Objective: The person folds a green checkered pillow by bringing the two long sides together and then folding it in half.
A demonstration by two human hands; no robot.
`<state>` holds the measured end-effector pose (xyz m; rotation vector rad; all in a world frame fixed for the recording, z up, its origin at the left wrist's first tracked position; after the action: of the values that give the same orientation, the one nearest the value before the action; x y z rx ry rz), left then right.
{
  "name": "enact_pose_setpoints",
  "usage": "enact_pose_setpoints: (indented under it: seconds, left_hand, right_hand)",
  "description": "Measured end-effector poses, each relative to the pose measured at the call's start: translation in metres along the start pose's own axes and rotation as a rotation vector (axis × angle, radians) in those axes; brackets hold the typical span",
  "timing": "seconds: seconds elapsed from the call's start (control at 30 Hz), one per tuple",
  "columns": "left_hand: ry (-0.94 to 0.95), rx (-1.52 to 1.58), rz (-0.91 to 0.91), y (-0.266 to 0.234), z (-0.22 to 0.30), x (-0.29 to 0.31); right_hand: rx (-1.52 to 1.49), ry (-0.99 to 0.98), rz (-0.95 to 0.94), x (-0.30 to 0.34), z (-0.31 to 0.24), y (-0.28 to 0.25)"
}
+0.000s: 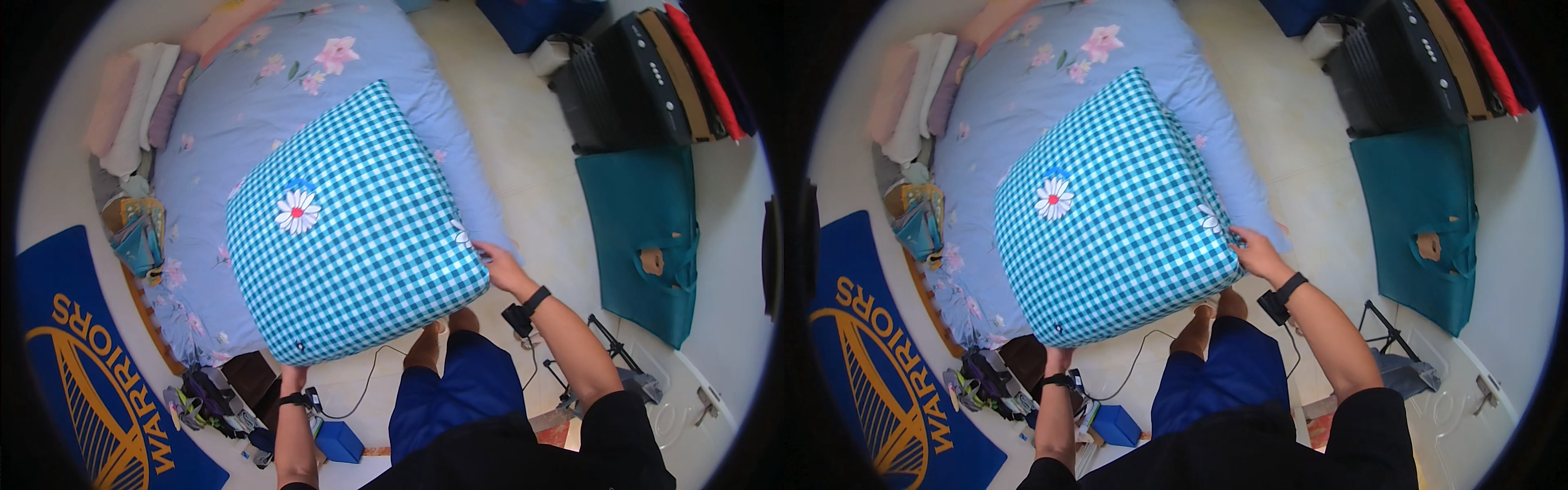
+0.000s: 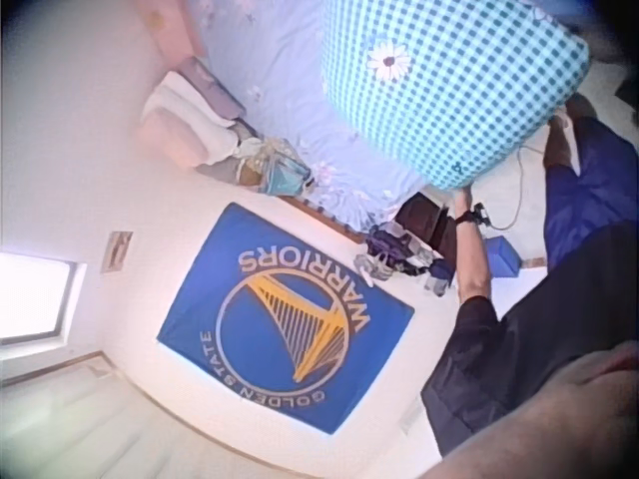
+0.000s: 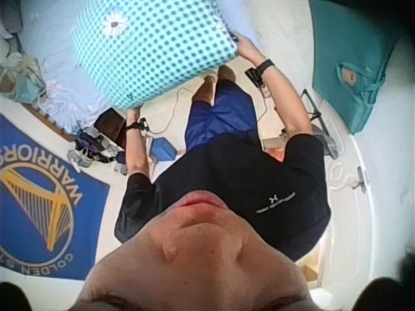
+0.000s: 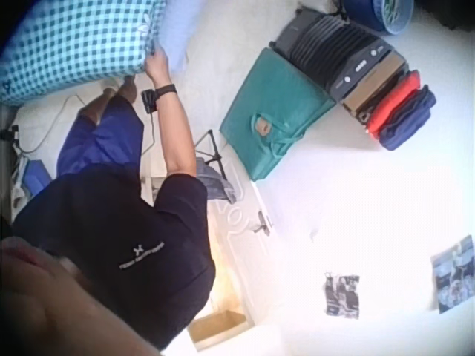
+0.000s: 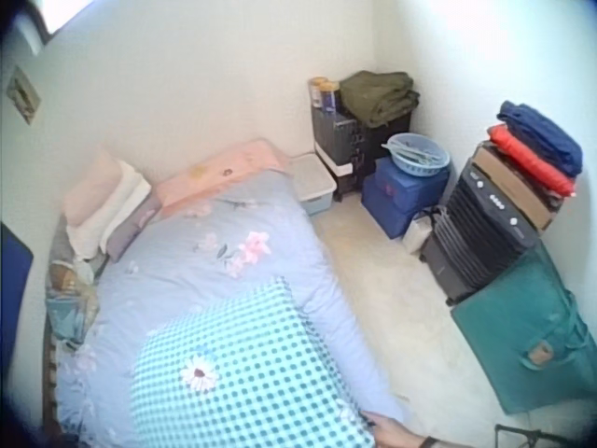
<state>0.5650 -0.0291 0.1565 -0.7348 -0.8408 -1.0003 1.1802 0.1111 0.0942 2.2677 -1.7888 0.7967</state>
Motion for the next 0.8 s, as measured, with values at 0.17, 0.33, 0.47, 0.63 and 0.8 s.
enact_pose_setpoints:
  seconds: [0.17, 0.33, 0.47, 0.63, 0.8]
  left_hand:
    - [0.32, 0.013, -0.061, 0.0, 0.107, 0.014]
    - [0.232, -0.224, -0.082, 0.062, 0.17, 0.029]
    - [0.403, -0.566, -0.114, 0.101, 0.204, 0.03]
    - [0.445, -0.441, -0.206, 0.093, 0.151, 0.05]
    - [0.386, -0.491, -0.15, 0.104, 0.091, -0.003]
  right_hand:
    - [-0.184, 0.146, -0.027, -0.013, -0.128, -0.054]
    - [0.289, 0.037, -0.121, -0.004, -0.2, -0.035]
    - [0.232, -0.085, -0.078, -0.013, -0.182, -0.016]
    - [0.299, 0.116, -0.066, 0.039, -0.153, -0.013]
    - [0.272, 0.268, -0.028, 0.037, -0.103, 0.004]
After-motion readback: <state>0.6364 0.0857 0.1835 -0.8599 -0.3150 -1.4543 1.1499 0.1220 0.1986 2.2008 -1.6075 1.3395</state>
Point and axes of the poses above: each hand's wrist, its own x-axis away from the middle knuckle, its own y-axis out of the palm, z = x × y, the point moved 2 cm from there along -x, towards the middle knuckle
